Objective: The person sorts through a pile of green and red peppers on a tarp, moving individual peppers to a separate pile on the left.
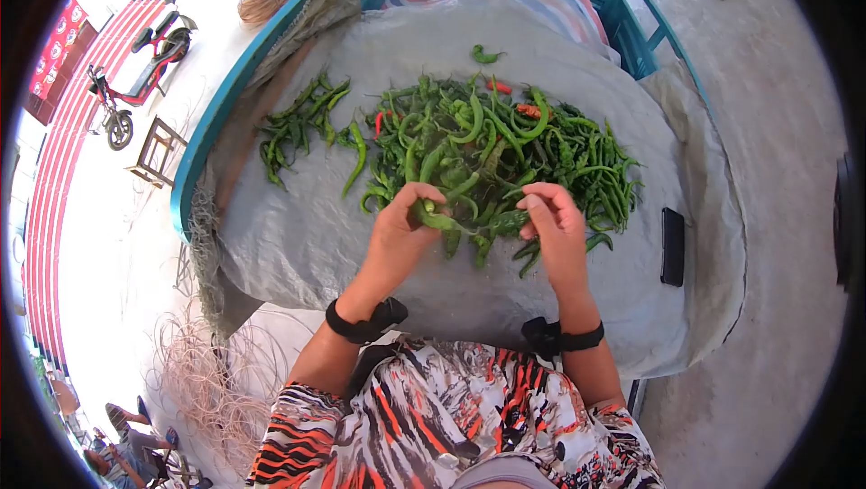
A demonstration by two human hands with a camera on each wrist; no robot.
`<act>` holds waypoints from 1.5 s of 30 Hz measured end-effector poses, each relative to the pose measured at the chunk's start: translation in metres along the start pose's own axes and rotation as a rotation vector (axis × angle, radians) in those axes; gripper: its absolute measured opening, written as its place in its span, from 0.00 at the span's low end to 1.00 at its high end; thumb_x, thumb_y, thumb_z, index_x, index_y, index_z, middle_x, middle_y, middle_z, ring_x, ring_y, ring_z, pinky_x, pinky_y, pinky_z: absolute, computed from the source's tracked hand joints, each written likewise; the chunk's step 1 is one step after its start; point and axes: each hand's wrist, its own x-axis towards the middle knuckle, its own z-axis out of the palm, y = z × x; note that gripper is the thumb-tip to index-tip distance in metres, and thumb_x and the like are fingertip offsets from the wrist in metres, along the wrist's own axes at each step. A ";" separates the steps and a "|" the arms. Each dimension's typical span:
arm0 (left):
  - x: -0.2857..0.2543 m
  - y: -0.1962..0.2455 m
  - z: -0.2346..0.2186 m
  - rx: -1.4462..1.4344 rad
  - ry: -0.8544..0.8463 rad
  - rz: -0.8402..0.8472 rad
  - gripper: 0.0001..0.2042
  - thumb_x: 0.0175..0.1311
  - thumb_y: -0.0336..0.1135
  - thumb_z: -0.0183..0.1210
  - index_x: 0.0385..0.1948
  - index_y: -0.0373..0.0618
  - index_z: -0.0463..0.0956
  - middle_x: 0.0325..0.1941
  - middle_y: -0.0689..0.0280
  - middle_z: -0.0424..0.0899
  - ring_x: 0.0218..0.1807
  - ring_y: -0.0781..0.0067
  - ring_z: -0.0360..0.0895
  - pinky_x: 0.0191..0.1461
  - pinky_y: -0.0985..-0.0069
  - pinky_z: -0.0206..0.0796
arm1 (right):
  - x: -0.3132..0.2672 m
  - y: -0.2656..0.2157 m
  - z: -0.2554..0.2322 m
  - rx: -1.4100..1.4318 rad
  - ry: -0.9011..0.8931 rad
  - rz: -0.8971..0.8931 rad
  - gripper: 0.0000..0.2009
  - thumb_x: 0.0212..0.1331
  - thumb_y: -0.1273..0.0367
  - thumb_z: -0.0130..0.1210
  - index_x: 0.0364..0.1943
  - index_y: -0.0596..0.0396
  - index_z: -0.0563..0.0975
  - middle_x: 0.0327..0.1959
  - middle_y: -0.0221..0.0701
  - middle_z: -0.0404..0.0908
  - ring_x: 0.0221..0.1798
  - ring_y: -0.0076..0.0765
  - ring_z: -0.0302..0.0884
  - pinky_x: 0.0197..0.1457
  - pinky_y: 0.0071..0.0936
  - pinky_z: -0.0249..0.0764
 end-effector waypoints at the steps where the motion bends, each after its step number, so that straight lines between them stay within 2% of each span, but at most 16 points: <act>1: 0.001 -0.006 -0.003 -0.060 -0.017 0.055 0.14 0.61 0.18 0.60 0.45 0.47 0.73 0.40 0.71 0.82 0.38 0.87 0.75 0.35 0.88 0.65 | 0.000 -0.002 -0.004 -0.018 0.019 -0.022 0.14 0.70 0.68 0.54 0.56 0.56 0.73 0.42 0.27 0.80 0.32 0.18 0.75 0.38 0.19 0.74; 2: 0.001 -0.008 -0.006 -0.099 -0.047 0.060 0.14 0.62 0.18 0.60 0.46 0.48 0.73 0.41 0.70 0.82 0.38 0.88 0.75 0.34 0.88 0.65 | 0.001 -0.004 -0.005 -0.036 0.038 -0.044 0.14 0.70 0.68 0.54 0.56 0.56 0.73 0.41 0.27 0.80 0.32 0.19 0.75 0.38 0.19 0.74; 3: 0.000 -0.010 -0.010 -0.138 -0.077 0.064 0.14 0.62 0.18 0.59 0.46 0.48 0.73 0.41 0.70 0.83 0.39 0.88 0.75 0.33 0.89 0.64 | 0.006 -0.012 -0.002 -0.047 0.179 -0.240 0.16 0.70 0.68 0.56 0.57 0.57 0.73 0.40 0.26 0.80 0.33 0.19 0.74 0.39 0.18 0.73; 6: -0.001 -0.002 -0.015 -0.203 -0.183 -0.010 0.15 0.62 0.16 0.58 0.46 0.48 0.72 0.43 0.69 0.82 0.41 0.86 0.76 0.37 0.88 0.65 | 0.008 -0.010 -0.007 -0.214 0.231 -0.369 0.18 0.69 0.67 0.57 0.59 0.57 0.71 0.43 0.27 0.78 0.34 0.18 0.73 0.39 0.17 0.72; 7: -0.002 0.000 -0.015 -0.216 -0.220 -0.052 0.16 0.61 0.15 0.58 0.46 0.48 0.72 0.43 0.68 0.82 0.42 0.86 0.76 0.40 0.88 0.66 | 0.004 -0.009 -0.002 -0.123 0.144 -0.273 0.20 0.67 0.69 0.59 0.60 0.57 0.70 0.49 0.30 0.76 0.34 0.18 0.72 0.40 0.16 0.71; 8: 0.000 -0.003 -0.015 -0.238 -0.251 -0.043 0.17 0.60 0.14 0.58 0.46 0.48 0.72 0.44 0.69 0.82 0.42 0.85 0.76 0.42 0.87 0.66 | 0.000 -0.008 0.006 -0.086 0.057 -0.312 0.21 0.66 0.72 0.59 0.62 0.56 0.69 0.46 0.30 0.76 0.33 0.18 0.72 0.40 0.16 0.71; 10: 0.002 -0.011 -0.011 -0.287 -0.308 -0.025 0.19 0.57 0.12 0.57 0.46 0.48 0.72 0.44 0.70 0.81 0.43 0.83 0.76 0.48 0.85 0.67 | -0.011 -0.004 0.023 -0.041 -0.100 -0.147 0.23 0.64 0.74 0.59 0.62 0.55 0.68 0.42 0.30 0.78 0.35 0.19 0.74 0.41 0.18 0.72; 16: 0.000 -0.013 -0.018 -0.271 -0.484 -0.020 0.21 0.55 0.10 0.57 0.47 0.47 0.74 0.45 0.73 0.77 0.45 0.83 0.74 0.51 0.82 0.68 | -0.014 -0.013 0.027 0.115 -0.136 -0.025 0.23 0.63 0.75 0.59 0.62 0.55 0.67 0.42 0.31 0.80 0.40 0.21 0.78 0.42 0.20 0.74; 23: 0.014 -0.011 -0.026 -0.115 -0.452 0.032 0.25 0.51 0.08 0.52 0.49 0.47 0.75 0.43 0.73 0.76 0.46 0.84 0.74 0.49 0.83 0.68 | -0.020 -0.018 0.000 0.111 0.094 -0.144 0.21 0.64 0.77 0.54 0.61 0.54 0.68 0.43 0.32 0.80 0.35 0.22 0.77 0.38 0.22 0.77; 27: 0.016 0.000 -0.023 -0.107 -0.412 -0.033 0.25 0.51 0.08 0.51 0.49 0.46 0.75 0.43 0.73 0.76 0.46 0.84 0.74 0.48 0.83 0.68 | -0.012 -0.013 -0.013 0.088 0.409 -0.154 0.21 0.65 0.74 0.54 0.62 0.57 0.67 0.47 0.33 0.79 0.32 0.20 0.76 0.34 0.20 0.75; 30: 0.014 -0.006 -0.014 -0.036 -0.459 0.048 0.23 0.53 0.10 0.52 0.49 0.46 0.76 0.43 0.73 0.76 0.46 0.84 0.74 0.48 0.83 0.68 | -0.013 -0.010 -0.007 -0.084 0.363 -0.114 0.21 0.67 0.72 0.55 0.63 0.55 0.67 0.50 0.32 0.78 0.32 0.20 0.75 0.34 0.19 0.74; 34: 0.015 -0.013 -0.003 0.073 -0.564 0.187 0.19 0.57 0.13 0.55 0.49 0.47 0.76 0.44 0.71 0.77 0.47 0.79 0.75 0.50 0.80 0.68 | -0.021 -0.008 0.010 -0.057 -0.189 0.097 0.25 0.68 0.67 0.55 0.68 0.50 0.64 0.51 0.31 0.79 0.37 0.21 0.77 0.32 0.17 0.72; 35: 0.015 -0.011 -0.002 0.113 -0.577 0.213 0.20 0.57 0.13 0.54 0.49 0.47 0.76 0.45 0.69 0.77 0.48 0.77 0.76 0.51 0.79 0.68 | -0.021 0.000 0.013 -0.102 -0.227 0.044 0.22 0.70 0.69 0.53 0.66 0.53 0.67 0.46 0.32 0.81 0.32 0.20 0.77 0.32 0.17 0.72; 39: 0.016 -0.008 -0.003 0.266 -0.556 0.355 0.21 0.55 0.13 0.50 0.48 0.48 0.76 0.48 0.65 0.78 0.50 0.68 0.77 0.53 0.76 0.68 | -0.017 -0.007 0.007 -0.229 -0.132 -0.009 0.13 0.71 0.73 0.50 0.57 0.55 0.77 0.36 0.27 0.82 0.30 0.18 0.76 0.32 0.17 0.72; 43: 0.018 -0.014 -0.007 0.297 -0.501 0.277 0.22 0.53 0.14 0.47 0.48 0.47 0.76 0.54 0.61 0.77 0.52 0.62 0.77 0.54 0.72 0.70 | -0.013 -0.008 -0.018 -0.187 0.048 -0.009 0.17 0.70 0.73 0.50 0.61 0.53 0.74 0.46 0.31 0.79 0.39 0.23 0.76 0.39 0.20 0.76; 45: 0.019 -0.019 -0.008 0.318 -0.525 0.193 0.22 0.53 0.15 0.49 0.49 0.48 0.76 0.57 0.58 0.75 0.52 0.59 0.77 0.52 0.69 0.72 | -0.009 -0.007 -0.016 -0.408 0.234 -0.198 0.18 0.68 0.72 0.53 0.61 0.53 0.74 0.53 0.35 0.76 0.48 0.30 0.75 0.49 0.27 0.75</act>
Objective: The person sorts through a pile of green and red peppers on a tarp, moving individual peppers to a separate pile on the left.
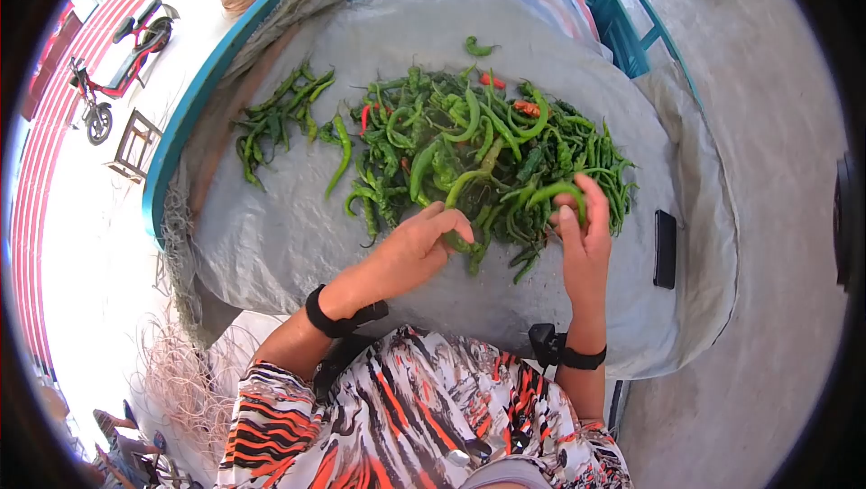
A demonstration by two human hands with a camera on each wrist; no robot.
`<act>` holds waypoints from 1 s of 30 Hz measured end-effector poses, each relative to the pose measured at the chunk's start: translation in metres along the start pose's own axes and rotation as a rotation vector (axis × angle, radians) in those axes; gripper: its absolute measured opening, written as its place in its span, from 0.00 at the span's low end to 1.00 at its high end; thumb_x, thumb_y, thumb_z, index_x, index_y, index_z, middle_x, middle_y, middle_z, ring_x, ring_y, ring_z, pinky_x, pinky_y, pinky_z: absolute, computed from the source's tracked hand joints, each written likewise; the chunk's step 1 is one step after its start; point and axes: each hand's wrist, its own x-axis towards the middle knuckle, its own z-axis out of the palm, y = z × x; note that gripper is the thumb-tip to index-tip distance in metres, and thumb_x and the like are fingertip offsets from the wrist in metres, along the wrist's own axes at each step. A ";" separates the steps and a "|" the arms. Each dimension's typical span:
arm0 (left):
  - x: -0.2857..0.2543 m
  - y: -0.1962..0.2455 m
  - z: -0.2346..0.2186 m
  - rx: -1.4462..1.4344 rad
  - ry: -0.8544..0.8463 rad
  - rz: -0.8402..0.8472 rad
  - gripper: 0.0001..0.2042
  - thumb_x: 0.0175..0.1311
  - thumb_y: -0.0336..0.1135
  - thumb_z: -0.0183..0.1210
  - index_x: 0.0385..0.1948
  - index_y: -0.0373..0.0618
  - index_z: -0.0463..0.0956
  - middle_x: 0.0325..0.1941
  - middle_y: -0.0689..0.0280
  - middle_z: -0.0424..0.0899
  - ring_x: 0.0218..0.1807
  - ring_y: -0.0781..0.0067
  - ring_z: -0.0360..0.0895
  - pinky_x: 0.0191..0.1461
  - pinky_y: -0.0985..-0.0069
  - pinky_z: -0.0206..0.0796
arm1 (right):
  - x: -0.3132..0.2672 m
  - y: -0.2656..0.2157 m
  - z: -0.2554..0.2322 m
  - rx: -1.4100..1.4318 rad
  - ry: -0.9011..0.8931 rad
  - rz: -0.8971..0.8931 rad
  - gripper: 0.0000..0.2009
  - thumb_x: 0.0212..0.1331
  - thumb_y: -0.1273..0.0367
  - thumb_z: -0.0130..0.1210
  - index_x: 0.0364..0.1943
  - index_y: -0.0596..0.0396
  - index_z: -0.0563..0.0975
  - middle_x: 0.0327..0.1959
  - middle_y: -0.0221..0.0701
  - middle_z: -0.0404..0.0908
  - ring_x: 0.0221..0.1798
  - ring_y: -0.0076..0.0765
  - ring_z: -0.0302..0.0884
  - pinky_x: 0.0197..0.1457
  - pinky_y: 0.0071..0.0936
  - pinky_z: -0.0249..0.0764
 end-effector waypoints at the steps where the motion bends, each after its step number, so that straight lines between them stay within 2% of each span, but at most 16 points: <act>1: 0.001 -0.001 0.000 -0.002 -0.018 -0.039 0.22 0.53 0.16 0.50 0.50 0.49 0.76 0.58 0.57 0.74 0.52 0.57 0.77 0.52 0.68 0.72 | 0.001 0.000 0.001 -0.111 0.100 -0.088 0.19 0.67 0.72 0.54 0.62 0.53 0.73 0.56 0.38 0.74 0.52 0.33 0.75 0.53 0.30 0.74; 2: 0.001 0.001 0.002 0.084 0.010 -0.025 0.22 0.54 0.16 0.51 0.50 0.49 0.76 0.59 0.56 0.72 0.51 0.56 0.77 0.50 0.67 0.73 | 0.004 0.006 -0.003 -0.372 0.108 -0.229 0.21 0.63 0.72 0.57 0.61 0.53 0.73 0.63 0.43 0.68 0.64 0.44 0.67 0.67 0.40 0.65; 5: 0.006 0.013 0.007 0.339 0.142 0.003 0.22 0.55 0.17 0.53 0.52 0.52 0.77 0.60 0.53 0.69 0.49 0.53 0.77 0.48 0.65 0.73 | -0.001 0.009 0.005 -0.494 0.262 -0.277 0.21 0.62 0.72 0.58 0.60 0.54 0.73 0.63 0.44 0.69 0.69 0.49 0.63 0.72 0.42 0.57; 6: 0.010 0.012 0.008 0.421 0.219 0.007 0.22 0.56 0.18 0.54 0.52 0.52 0.77 0.61 0.52 0.69 0.48 0.53 0.77 0.48 0.65 0.73 | -0.001 0.009 0.005 -0.522 0.274 -0.309 0.21 0.62 0.72 0.58 0.60 0.55 0.73 0.62 0.41 0.71 0.65 0.46 0.68 0.67 0.39 0.64; 9: 0.020 0.010 0.001 0.548 0.403 0.031 0.24 0.57 0.18 0.55 0.56 0.51 0.74 0.61 0.49 0.68 0.43 0.48 0.78 0.44 0.62 0.74 | -0.004 0.012 0.005 -0.237 0.041 -0.124 0.20 0.61 0.74 0.58 0.59 0.54 0.74 0.59 0.37 0.74 0.59 0.41 0.73 0.59 0.35 0.71; 10: 0.024 0.010 0.000 0.599 0.454 0.064 0.24 0.57 0.18 0.55 0.57 0.50 0.73 0.60 0.49 0.69 0.42 0.47 0.78 0.43 0.61 0.74 | -0.006 0.007 0.010 -0.203 0.046 -0.117 0.20 0.61 0.75 0.57 0.59 0.54 0.75 0.57 0.36 0.76 0.54 0.37 0.76 0.51 0.31 0.74; 11: 0.028 0.009 -0.002 0.649 0.509 0.098 0.25 0.57 0.18 0.55 0.58 0.50 0.73 0.59 0.49 0.70 0.41 0.46 0.79 0.41 0.61 0.74 | -0.008 0.007 0.013 -0.201 0.029 -0.127 0.20 0.61 0.76 0.57 0.59 0.54 0.75 0.56 0.37 0.76 0.53 0.37 0.76 0.51 0.31 0.74; 12: 0.030 0.004 -0.004 0.698 0.516 0.169 0.27 0.56 0.17 0.55 0.61 0.49 0.70 0.53 0.53 0.74 0.40 0.46 0.80 0.38 0.60 0.74 | -0.009 0.007 0.016 -0.198 0.012 -0.138 0.20 0.61 0.76 0.57 0.58 0.54 0.75 0.56 0.37 0.76 0.53 0.37 0.76 0.50 0.31 0.74; 15: 0.028 0.006 -0.006 0.763 0.405 0.015 0.26 0.57 0.18 0.56 0.60 0.50 0.71 0.48 0.58 0.77 0.41 0.50 0.81 0.38 0.61 0.74 | -0.009 0.010 0.019 -0.177 -0.052 -0.173 0.20 0.61 0.77 0.57 0.58 0.54 0.75 0.54 0.37 0.77 0.48 0.35 0.78 0.47 0.28 0.75; 18: 0.019 0.014 -0.009 0.746 0.387 -0.076 0.23 0.57 0.20 0.58 0.56 0.49 0.74 0.44 0.61 0.79 0.39 0.52 0.81 0.38 0.61 0.73 | -0.010 0.010 0.021 -0.136 -0.089 -0.159 0.19 0.62 0.78 0.56 0.58 0.54 0.75 0.53 0.36 0.78 0.45 0.33 0.79 0.43 0.27 0.76; 21: 0.004 0.021 -0.025 0.666 0.425 0.087 0.19 0.56 0.21 0.61 0.51 0.47 0.77 0.39 0.60 0.79 0.36 0.55 0.81 0.37 0.64 0.72 | -0.012 0.012 0.021 -0.143 -0.078 -0.172 0.19 0.62 0.78 0.56 0.58 0.54 0.75 0.52 0.36 0.79 0.42 0.31 0.80 0.42 0.27 0.77; 24: -0.002 0.034 -0.038 0.605 0.402 0.126 0.17 0.57 0.23 0.61 0.50 0.49 0.76 0.43 0.61 0.78 0.38 0.57 0.81 0.38 0.64 0.73 | -0.015 0.013 0.019 -0.152 -0.093 -0.159 0.19 0.62 0.77 0.57 0.58 0.54 0.75 0.51 0.36 0.80 0.40 0.30 0.80 0.41 0.26 0.76; 27: 0.005 0.060 -0.038 0.348 0.324 0.056 0.18 0.56 0.22 0.61 0.50 0.44 0.77 0.39 0.61 0.78 0.37 0.62 0.82 0.37 0.71 0.72 | -0.017 0.014 0.018 -0.145 -0.096 -0.163 0.19 0.62 0.77 0.57 0.58 0.54 0.75 0.51 0.36 0.80 0.39 0.29 0.80 0.41 0.26 0.76; 30: 0.019 0.058 -0.019 0.138 0.363 0.114 0.18 0.56 0.21 0.60 0.50 0.45 0.77 0.45 0.61 0.77 0.37 0.60 0.81 0.38 0.68 0.73 | -0.018 0.011 0.017 -0.134 -0.092 -0.166 0.19 0.62 0.78 0.57 0.57 0.54 0.75 0.51 0.36 0.80 0.39 0.30 0.79 0.41 0.26 0.76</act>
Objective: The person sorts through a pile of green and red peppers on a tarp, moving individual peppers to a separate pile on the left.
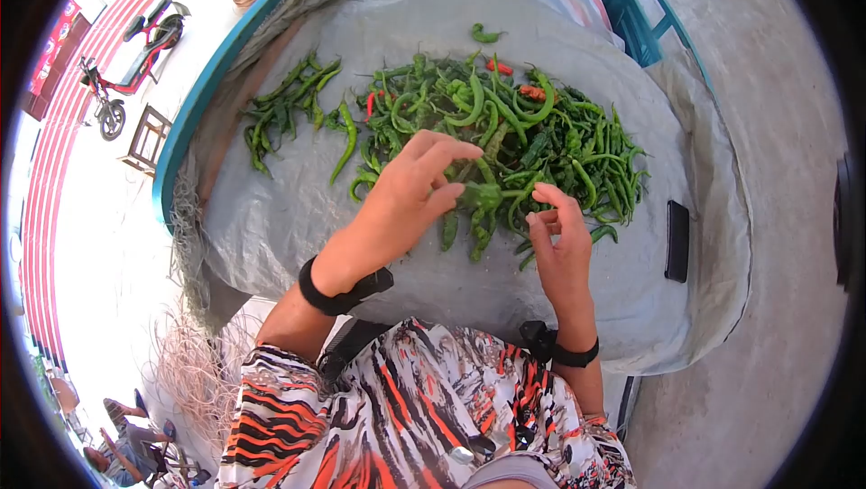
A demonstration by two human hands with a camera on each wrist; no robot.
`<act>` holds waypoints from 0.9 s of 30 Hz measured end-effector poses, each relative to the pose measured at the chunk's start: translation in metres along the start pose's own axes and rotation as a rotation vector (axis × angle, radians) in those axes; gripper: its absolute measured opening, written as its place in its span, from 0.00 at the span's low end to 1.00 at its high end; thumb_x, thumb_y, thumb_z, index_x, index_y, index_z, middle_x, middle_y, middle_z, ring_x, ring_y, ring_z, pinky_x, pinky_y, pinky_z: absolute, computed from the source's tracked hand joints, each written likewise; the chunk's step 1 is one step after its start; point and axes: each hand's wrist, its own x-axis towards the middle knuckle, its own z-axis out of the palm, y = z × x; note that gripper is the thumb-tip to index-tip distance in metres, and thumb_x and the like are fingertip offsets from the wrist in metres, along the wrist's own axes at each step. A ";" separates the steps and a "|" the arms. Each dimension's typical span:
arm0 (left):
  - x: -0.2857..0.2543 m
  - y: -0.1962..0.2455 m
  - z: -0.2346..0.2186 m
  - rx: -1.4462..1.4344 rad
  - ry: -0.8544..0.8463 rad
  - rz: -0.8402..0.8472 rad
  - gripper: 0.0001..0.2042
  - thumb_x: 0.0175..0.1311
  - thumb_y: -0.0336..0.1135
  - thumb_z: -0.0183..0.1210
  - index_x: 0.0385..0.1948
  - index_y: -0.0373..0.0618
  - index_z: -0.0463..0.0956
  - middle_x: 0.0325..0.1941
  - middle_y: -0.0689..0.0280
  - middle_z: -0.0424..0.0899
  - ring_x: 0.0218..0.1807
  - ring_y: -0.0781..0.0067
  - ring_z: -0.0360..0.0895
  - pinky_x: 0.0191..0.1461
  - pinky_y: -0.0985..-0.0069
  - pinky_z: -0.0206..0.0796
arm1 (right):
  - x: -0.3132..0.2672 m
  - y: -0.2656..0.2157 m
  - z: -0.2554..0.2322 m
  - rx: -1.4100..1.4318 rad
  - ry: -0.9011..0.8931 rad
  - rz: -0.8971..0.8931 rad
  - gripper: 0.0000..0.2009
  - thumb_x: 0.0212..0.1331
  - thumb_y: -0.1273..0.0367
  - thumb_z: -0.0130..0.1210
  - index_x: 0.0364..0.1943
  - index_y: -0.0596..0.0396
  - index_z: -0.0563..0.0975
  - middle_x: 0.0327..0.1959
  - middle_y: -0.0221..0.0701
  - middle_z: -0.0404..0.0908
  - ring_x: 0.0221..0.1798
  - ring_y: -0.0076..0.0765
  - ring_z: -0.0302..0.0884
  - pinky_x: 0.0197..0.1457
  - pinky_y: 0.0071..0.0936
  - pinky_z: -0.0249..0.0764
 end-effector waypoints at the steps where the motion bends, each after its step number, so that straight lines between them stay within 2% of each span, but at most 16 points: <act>1: -0.001 -0.009 0.002 0.145 -0.015 0.035 0.18 0.56 0.21 0.60 0.50 0.46 0.77 0.46 0.61 0.77 0.37 0.59 0.81 0.38 0.67 0.73 | -0.001 -0.001 -0.001 -0.006 -0.002 -0.004 0.18 0.62 0.78 0.57 0.57 0.54 0.75 0.51 0.36 0.80 0.38 0.30 0.79 0.41 0.26 0.76; 3: -0.007 -0.037 0.009 0.436 -0.046 0.103 0.18 0.56 0.21 0.59 0.49 0.47 0.76 0.49 0.61 0.76 0.37 0.56 0.81 0.39 0.64 0.75 | -0.005 0.001 -0.004 -0.013 -0.008 -0.011 0.18 0.61 0.78 0.57 0.57 0.54 0.76 0.51 0.36 0.80 0.38 0.30 0.79 0.41 0.27 0.76; 5: -0.013 -0.059 0.016 0.532 -0.155 0.055 0.17 0.57 0.22 0.59 0.48 0.47 0.76 0.48 0.60 0.76 0.39 0.53 0.81 0.40 0.62 0.74 | -0.010 0.007 -0.006 -0.015 -0.013 -0.016 0.18 0.61 0.78 0.57 0.57 0.54 0.76 0.51 0.36 0.80 0.38 0.31 0.79 0.41 0.27 0.77; 8: -0.017 -0.069 0.027 0.686 -0.283 -0.001 0.15 0.57 0.23 0.59 0.47 0.47 0.76 0.47 0.60 0.76 0.41 0.51 0.80 0.42 0.60 0.73 | -0.017 0.007 -0.009 -0.010 -0.034 -0.005 0.18 0.61 0.78 0.57 0.56 0.54 0.76 0.48 0.35 0.81 0.37 0.32 0.79 0.40 0.28 0.77; 9: -0.016 -0.068 0.030 0.737 -0.320 -0.016 0.15 0.57 0.23 0.59 0.46 0.47 0.76 0.46 0.59 0.76 0.42 0.50 0.80 0.42 0.59 0.73 | -0.019 0.007 -0.010 -0.007 -0.051 -0.013 0.18 0.61 0.79 0.57 0.56 0.54 0.77 0.48 0.34 0.81 0.37 0.29 0.78 0.40 0.27 0.76; 12: -0.017 -0.059 0.020 0.546 -0.223 0.109 0.12 0.58 0.23 0.59 0.44 0.45 0.76 0.42 0.57 0.75 0.43 0.50 0.80 0.42 0.58 0.73 | -0.022 0.007 -0.017 -0.011 -0.080 -0.015 0.17 0.61 0.80 0.57 0.54 0.55 0.77 0.45 0.31 0.82 0.35 0.24 0.78 0.40 0.23 0.75; 15: -0.013 -0.037 0.009 0.381 -0.038 0.110 0.13 0.59 0.25 0.61 0.46 0.44 0.76 0.42 0.56 0.78 0.42 0.50 0.80 0.44 0.61 0.73 | -0.025 0.007 -0.020 -0.018 -0.078 0.017 0.17 0.61 0.80 0.57 0.54 0.55 0.78 0.45 0.30 0.82 0.35 0.24 0.77 0.39 0.23 0.75; 16: -0.014 -0.033 0.007 0.321 0.026 0.057 0.15 0.60 0.25 0.63 0.49 0.43 0.76 0.41 0.59 0.81 0.40 0.61 0.81 0.43 0.69 0.74 | -0.025 0.007 -0.020 -0.013 -0.084 0.017 0.17 0.61 0.80 0.57 0.54 0.55 0.78 0.45 0.30 0.82 0.35 0.23 0.77 0.40 0.23 0.75; 19: -0.018 -0.012 0.001 -0.178 0.065 -0.291 0.15 0.60 0.24 0.64 0.49 0.43 0.76 0.39 0.64 0.81 0.40 0.73 0.80 0.42 0.77 0.72 | -0.023 0.008 -0.016 0.028 -0.108 -0.004 0.19 0.60 0.78 0.58 0.56 0.54 0.76 0.48 0.33 0.81 0.35 0.28 0.78 0.40 0.24 0.76; 20: -0.020 -0.008 0.001 -0.256 0.062 -0.300 0.15 0.60 0.24 0.64 0.49 0.43 0.76 0.39 0.65 0.80 0.40 0.76 0.79 0.42 0.78 0.71 | -0.022 0.007 -0.013 0.044 -0.117 -0.015 0.20 0.60 0.78 0.58 0.57 0.53 0.75 0.49 0.35 0.81 0.35 0.31 0.79 0.40 0.25 0.76; 22: -0.021 -0.002 0.005 -0.415 0.056 -0.313 0.15 0.60 0.23 0.64 0.48 0.43 0.77 0.39 0.67 0.79 0.40 0.81 0.78 0.41 0.80 0.70 | -0.019 -0.002 -0.009 0.160 -0.106 0.023 0.22 0.61 0.77 0.59 0.61 0.55 0.72 0.50 0.34 0.80 0.37 0.25 0.79 0.40 0.22 0.75; 25: -0.026 0.003 0.013 -0.100 -0.088 -0.053 0.12 0.62 0.23 0.64 0.46 0.42 0.79 0.40 0.69 0.78 0.38 0.80 0.77 0.42 0.81 0.70 | -0.017 -0.008 -0.007 0.459 -0.146 0.120 0.24 0.62 0.76 0.60 0.63 0.54 0.69 0.50 0.32 0.79 0.39 0.22 0.79 0.41 0.23 0.76; 26: -0.027 0.004 0.016 -0.004 -0.170 0.056 0.14 0.60 0.22 0.65 0.48 0.43 0.79 0.42 0.67 0.78 0.39 0.75 0.79 0.43 0.78 0.72 | -0.017 -0.009 -0.007 0.580 -0.171 0.161 0.25 0.63 0.75 0.60 0.64 0.54 0.69 0.50 0.31 0.79 0.40 0.22 0.80 0.41 0.23 0.77; 27: -0.029 0.004 0.021 -0.008 -0.219 0.055 0.15 0.59 0.22 0.65 0.48 0.43 0.79 0.42 0.66 0.78 0.39 0.73 0.79 0.43 0.77 0.72 | -0.018 -0.012 -0.007 0.634 -0.185 0.201 0.23 0.63 0.75 0.59 0.63 0.54 0.70 0.50 0.31 0.79 0.40 0.22 0.79 0.41 0.23 0.77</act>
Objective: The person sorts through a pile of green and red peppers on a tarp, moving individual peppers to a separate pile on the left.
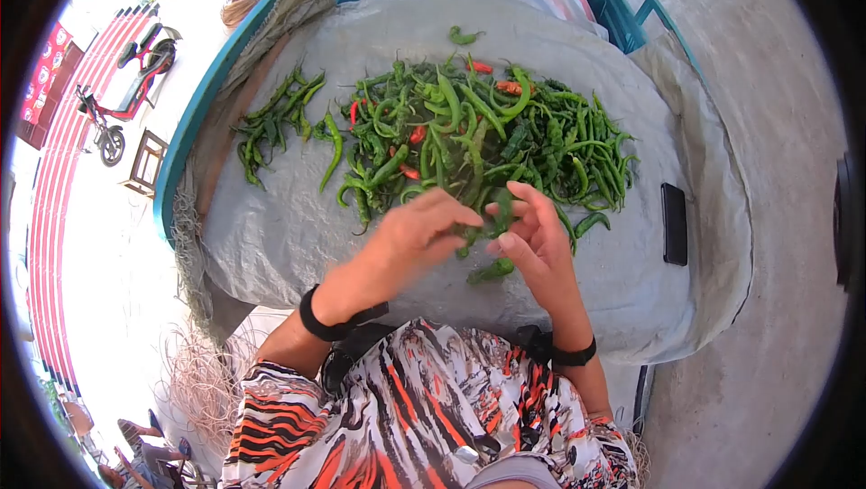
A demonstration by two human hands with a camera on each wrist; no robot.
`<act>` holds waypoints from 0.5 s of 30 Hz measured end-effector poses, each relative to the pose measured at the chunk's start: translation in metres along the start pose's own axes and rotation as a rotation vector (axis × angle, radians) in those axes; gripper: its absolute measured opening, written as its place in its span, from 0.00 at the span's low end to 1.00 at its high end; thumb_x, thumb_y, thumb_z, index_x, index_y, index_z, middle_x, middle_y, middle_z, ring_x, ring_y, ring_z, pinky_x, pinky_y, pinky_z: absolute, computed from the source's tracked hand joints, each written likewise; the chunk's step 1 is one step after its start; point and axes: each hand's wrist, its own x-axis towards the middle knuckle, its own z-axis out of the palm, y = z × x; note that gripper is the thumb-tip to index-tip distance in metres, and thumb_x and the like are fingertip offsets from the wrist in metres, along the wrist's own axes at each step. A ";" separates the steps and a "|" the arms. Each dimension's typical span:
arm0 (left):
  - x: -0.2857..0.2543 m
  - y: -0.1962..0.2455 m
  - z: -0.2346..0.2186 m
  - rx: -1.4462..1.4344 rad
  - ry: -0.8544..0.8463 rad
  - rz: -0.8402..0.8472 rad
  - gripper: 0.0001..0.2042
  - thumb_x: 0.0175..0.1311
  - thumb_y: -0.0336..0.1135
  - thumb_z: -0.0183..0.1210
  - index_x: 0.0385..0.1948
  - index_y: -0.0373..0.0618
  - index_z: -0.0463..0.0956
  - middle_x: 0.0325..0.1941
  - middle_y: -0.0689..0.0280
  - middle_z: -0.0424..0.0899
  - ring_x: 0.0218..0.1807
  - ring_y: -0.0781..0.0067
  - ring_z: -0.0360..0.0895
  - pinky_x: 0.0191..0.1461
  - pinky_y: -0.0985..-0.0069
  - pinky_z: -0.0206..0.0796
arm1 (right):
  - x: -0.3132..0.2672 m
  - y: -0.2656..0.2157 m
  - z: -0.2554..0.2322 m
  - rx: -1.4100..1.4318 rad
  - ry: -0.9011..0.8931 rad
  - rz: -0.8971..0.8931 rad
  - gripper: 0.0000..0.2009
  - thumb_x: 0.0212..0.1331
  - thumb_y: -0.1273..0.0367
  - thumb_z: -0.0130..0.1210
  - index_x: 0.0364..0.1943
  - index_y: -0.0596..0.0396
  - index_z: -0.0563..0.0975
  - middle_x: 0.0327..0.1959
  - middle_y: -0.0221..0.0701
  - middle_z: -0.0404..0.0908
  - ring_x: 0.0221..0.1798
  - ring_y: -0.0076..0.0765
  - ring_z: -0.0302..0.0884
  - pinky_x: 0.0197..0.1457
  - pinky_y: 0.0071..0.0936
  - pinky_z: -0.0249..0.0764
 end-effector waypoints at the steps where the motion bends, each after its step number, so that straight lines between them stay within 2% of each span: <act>1: -0.002 0.000 0.006 -0.006 -0.048 -0.001 0.15 0.59 0.22 0.65 0.48 0.43 0.79 0.42 0.65 0.78 0.40 0.72 0.79 0.43 0.77 0.72 | -0.001 -0.003 0.002 0.056 -0.008 0.037 0.22 0.64 0.75 0.59 0.62 0.54 0.70 0.49 0.30 0.78 0.40 0.21 0.79 0.42 0.23 0.77; 2: -0.004 -0.002 0.011 -0.011 -0.095 -0.001 0.16 0.58 0.21 0.65 0.49 0.43 0.79 0.42 0.65 0.79 0.40 0.70 0.80 0.43 0.76 0.73 | -0.002 -0.004 0.002 0.112 -0.015 0.073 0.21 0.64 0.75 0.59 0.61 0.54 0.71 0.49 0.29 0.78 0.40 0.21 0.79 0.42 0.22 0.77; 3: -0.005 -0.007 0.016 0.010 -0.098 0.035 0.18 0.57 0.21 0.65 0.50 0.43 0.79 0.42 0.63 0.79 0.40 0.68 0.80 0.42 0.75 0.73 | -0.002 -0.001 0.000 0.083 -0.047 0.095 0.20 0.65 0.75 0.58 0.61 0.55 0.72 0.49 0.30 0.78 0.41 0.21 0.78 0.42 0.22 0.77; 5: -0.010 -0.008 0.021 -0.017 -0.065 -0.014 0.19 0.57 0.20 0.65 0.51 0.43 0.78 0.42 0.63 0.79 0.40 0.69 0.80 0.42 0.77 0.73 | -0.001 0.010 -0.010 0.023 -0.110 0.140 0.19 0.65 0.75 0.57 0.59 0.57 0.72 0.48 0.31 0.76 0.42 0.21 0.78 0.43 0.20 0.78; 8: -0.011 0.001 0.012 0.046 0.056 -0.024 0.18 0.57 0.20 0.64 0.50 0.42 0.77 0.41 0.61 0.79 0.40 0.67 0.81 0.41 0.74 0.74 | -0.003 0.012 -0.015 0.015 0.034 0.091 0.15 0.66 0.76 0.56 0.56 0.55 0.75 0.45 0.27 0.77 0.42 0.19 0.78 0.43 0.20 0.77; 11: -0.011 0.012 -0.008 0.039 0.227 0.074 0.16 0.58 0.19 0.62 0.49 0.41 0.77 0.41 0.60 0.79 0.39 0.68 0.81 0.40 0.73 0.75 | 0.003 0.027 -0.022 0.015 0.174 0.069 0.18 0.63 0.76 0.58 0.57 0.54 0.74 0.51 0.30 0.76 0.42 0.21 0.78 0.44 0.21 0.77; 13: -0.011 0.020 -0.014 -0.099 0.337 0.118 0.15 0.61 0.17 0.59 0.49 0.40 0.77 0.42 0.61 0.80 0.41 0.69 0.81 0.39 0.74 0.75 | 0.007 0.024 -0.018 -0.226 0.212 -0.065 0.21 0.60 0.77 0.60 0.58 0.53 0.74 0.56 0.32 0.73 0.43 0.23 0.78 0.44 0.22 0.77; 14: -0.010 0.025 -0.015 -0.190 0.316 0.097 0.15 0.61 0.17 0.59 0.49 0.40 0.77 0.43 0.61 0.80 0.41 0.69 0.80 0.40 0.74 0.75 | 0.009 0.022 -0.015 -0.346 0.228 -0.134 0.22 0.58 0.77 0.61 0.58 0.53 0.74 0.59 0.34 0.72 0.43 0.24 0.78 0.44 0.22 0.77; 15: -0.008 0.030 -0.016 -0.282 0.294 0.076 0.15 0.61 0.17 0.59 0.49 0.40 0.77 0.44 0.60 0.79 0.42 0.69 0.80 0.41 0.75 0.75 | 0.009 0.016 -0.011 -0.319 0.172 -0.115 0.23 0.57 0.77 0.62 0.58 0.53 0.74 0.61 0.34 0.70 0.45 0.26 0.78 0.45 0.23 0.77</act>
